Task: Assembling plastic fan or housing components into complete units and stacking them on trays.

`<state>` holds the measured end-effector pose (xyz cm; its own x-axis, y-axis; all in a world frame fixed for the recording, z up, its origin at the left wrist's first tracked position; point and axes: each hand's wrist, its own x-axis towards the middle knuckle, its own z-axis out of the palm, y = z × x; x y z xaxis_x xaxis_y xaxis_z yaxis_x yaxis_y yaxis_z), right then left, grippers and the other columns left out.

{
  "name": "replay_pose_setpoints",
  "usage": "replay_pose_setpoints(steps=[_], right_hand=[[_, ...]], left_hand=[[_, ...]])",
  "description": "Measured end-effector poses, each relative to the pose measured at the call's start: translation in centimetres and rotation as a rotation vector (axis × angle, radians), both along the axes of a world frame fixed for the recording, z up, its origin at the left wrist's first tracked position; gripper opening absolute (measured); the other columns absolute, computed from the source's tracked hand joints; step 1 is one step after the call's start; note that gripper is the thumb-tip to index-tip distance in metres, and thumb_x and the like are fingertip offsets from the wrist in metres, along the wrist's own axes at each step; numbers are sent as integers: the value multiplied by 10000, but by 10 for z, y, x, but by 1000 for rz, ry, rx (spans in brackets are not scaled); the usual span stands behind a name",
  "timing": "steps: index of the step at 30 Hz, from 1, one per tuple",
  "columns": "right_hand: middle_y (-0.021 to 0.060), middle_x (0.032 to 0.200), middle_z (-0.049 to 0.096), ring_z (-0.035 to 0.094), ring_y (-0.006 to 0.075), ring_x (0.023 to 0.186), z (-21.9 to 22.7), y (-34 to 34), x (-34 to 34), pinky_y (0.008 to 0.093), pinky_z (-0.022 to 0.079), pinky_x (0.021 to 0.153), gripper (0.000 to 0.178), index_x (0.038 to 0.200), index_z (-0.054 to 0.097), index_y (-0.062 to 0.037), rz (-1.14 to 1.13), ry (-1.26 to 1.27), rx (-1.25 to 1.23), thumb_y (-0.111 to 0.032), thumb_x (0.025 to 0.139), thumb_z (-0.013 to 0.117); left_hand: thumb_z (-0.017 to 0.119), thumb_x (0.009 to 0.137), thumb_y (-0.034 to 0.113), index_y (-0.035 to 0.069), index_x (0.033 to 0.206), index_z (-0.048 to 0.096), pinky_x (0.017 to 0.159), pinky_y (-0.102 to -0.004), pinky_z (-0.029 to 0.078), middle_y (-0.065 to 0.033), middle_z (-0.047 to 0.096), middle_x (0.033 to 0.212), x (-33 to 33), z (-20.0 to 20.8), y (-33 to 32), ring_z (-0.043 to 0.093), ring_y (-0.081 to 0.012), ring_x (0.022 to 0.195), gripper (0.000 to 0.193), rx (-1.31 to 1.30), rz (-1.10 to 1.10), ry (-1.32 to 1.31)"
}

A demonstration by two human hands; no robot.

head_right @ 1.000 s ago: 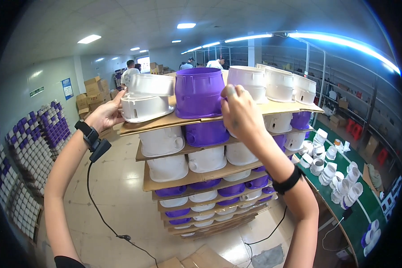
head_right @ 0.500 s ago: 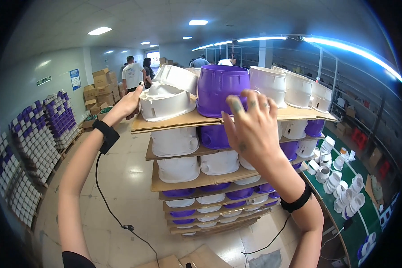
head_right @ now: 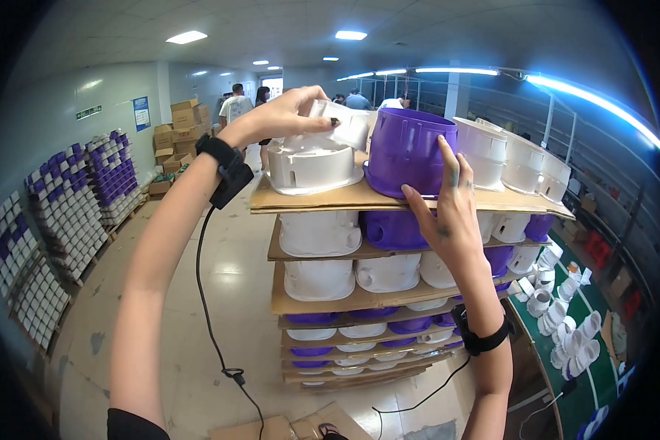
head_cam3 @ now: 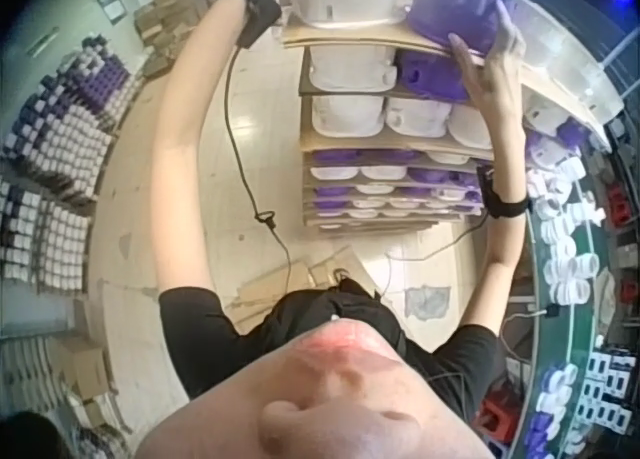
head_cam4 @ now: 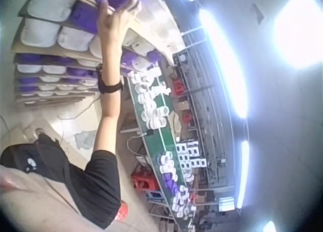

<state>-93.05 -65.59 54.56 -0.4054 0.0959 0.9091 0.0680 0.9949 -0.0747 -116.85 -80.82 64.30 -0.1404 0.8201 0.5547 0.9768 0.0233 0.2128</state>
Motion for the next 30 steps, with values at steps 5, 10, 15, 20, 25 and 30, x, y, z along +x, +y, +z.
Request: replay_pose_setpoints(steps=[5,10,15,20,25,30], right_hand=[[304,1226,284,362,461,1120,0,-2,2,460,340,923,689,1337,182,-82,5,-26,18,-235,806,594],[311,1236,273,350,472,1129,-4,1,2,470,333,926,677,1337,183,-83,-5,-25,20,-242,814,583],[318,1240,266,351,478,1125,-3,1,4,472,334,924,661,1339,183,-88,-28,-16,33,-243,824,568],[316,1238,272,355,474,1124,-5,-1,0,471,337,922,663,1339,183,-90,-18,-18,18,-242,823,569],[315,1233,281,357,477,1121,-3,2,4,471,341,919,674,1340,183,-91,-34,-17,35,-245,816,578],[311,1229,287,369,474,1114,-4,1,4,467,350,912,668,1337,202,-92,-42,-30,23,-253,812,583]], left_hand=[[620,721,408,-4,999,485,751,-340,420,-170,479,962,2,-13,-31,490,-254,865,515,185,-86,-120],[583,763,445,55,965,465,787,-340,406,-120,425,1035,1,-35,-35,457,-222,944,455,187,-7,-4],[589,744,386,13,1008,459,798,-369,383,-150,443,978,16,-30,-38,422,-271,956,475,202,-40,-17],[582,734,404,18,1079,463,860,-414,364,-186,441,1053,14,-30,-39,393,-318,1046,531,133,19,116],[608,725,428,14,1042,456,775,-350,410,-117,417,1001,26,-25,-31,451,-245,944,543,118,-30,271],[621,701,403,11,1044,467,796,-351,424,-121,427,1027,29,-22,-43,472,-264,956,543,234,29,113]])
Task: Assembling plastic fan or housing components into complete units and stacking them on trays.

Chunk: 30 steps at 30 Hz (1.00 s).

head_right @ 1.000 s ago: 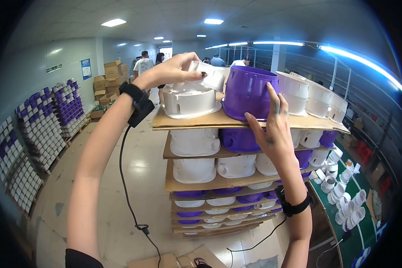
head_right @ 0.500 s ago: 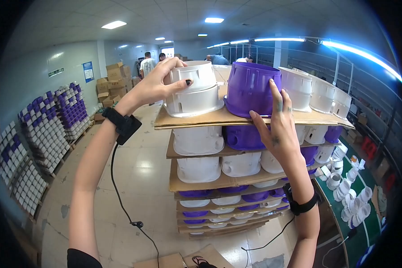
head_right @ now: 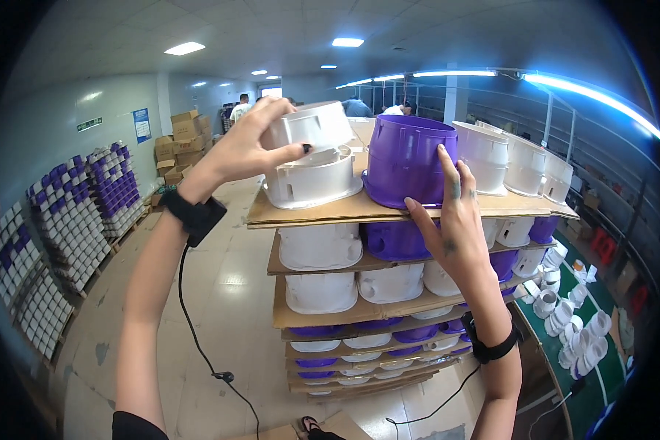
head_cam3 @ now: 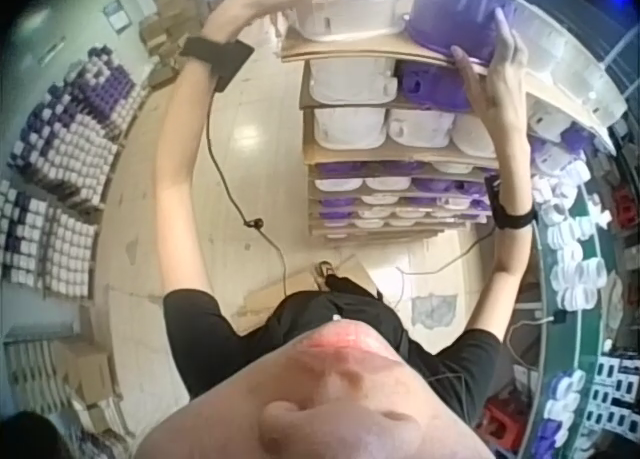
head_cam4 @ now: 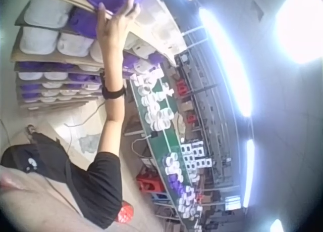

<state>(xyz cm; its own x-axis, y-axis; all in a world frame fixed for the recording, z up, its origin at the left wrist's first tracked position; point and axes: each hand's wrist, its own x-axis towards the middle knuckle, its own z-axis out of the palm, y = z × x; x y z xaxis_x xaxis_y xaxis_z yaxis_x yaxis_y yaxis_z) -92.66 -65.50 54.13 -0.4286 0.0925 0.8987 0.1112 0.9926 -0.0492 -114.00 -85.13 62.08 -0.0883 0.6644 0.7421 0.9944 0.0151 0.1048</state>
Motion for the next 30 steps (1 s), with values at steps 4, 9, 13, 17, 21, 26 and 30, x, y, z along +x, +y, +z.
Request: replay_pose_setpoints(steps=[4,9,13,17,21,26,30], right_hand=[[301,1232,291,379,461,1113,2,-4,0,460,360,906,664,1336,210,-97,20,2,-15,-254,810,585],[245,1233,358,379,366,1152,-1,-4,-7,402,316,963,669,1323,232,-41,3,29,-31,-137,779,608],[252,1239,319,436,415,1081,2,-3,-5,421,378,902,669,1330,237,-109,-11,30,-4,-203,784,613],[237,1209,359,461,389,1056,4,-2,-8,413,388,893,650,1311,291,-116,-13,35,-30,-161,759,631],[198,1189,393,489,356,1014,8,-9,-7,397,408,863,602,1282,353,-126,-37,45,-109,-115,749,633],[178,1151,422,501,341,986,18,-16,-15,382,422,835,490,1207,451,-99,-17,11,-174,-77,750,626],[115,1093,440,499,229,1000,14,-14,-36,319,475,805,405,1150,489,-66,-16,-13,-244,27,766,576]], left_hand=[[617,702,393,-14,1034,462,784,-359,415,-140,439,984,-5,-7,1,473,-270,938,547,-54,75,183],[631,685,398,-29,1049,456,766,-365,414,-139,443,945,-8,-8,1,470,-267,909,587,-67,117,144],[655,656,415,-28,1054,456,756,-340,418,-129,445,929,-14,-3,2,474,-254,892,627,-83,2,209],[673,642,416,-22,1055,465,744,-334,425,-119,452,920,-25,1,8,480,-240,880,637,-147,-48,185],[677,648,408,-12,1042,475,723,-334,431,-109,452,915,-43,5,20,483,-233,869,611,-157,-106,212],[674,650,447,-51,1086,472,732,-315,459,-126,471,960,-72,8,35,505,-232,929,692,-219,-158,7],[684,635,445,-18,1102,486,818,-355,440,-158,462,1046,-115,2,50,481,-283,1006,687,-84,-318,177]])
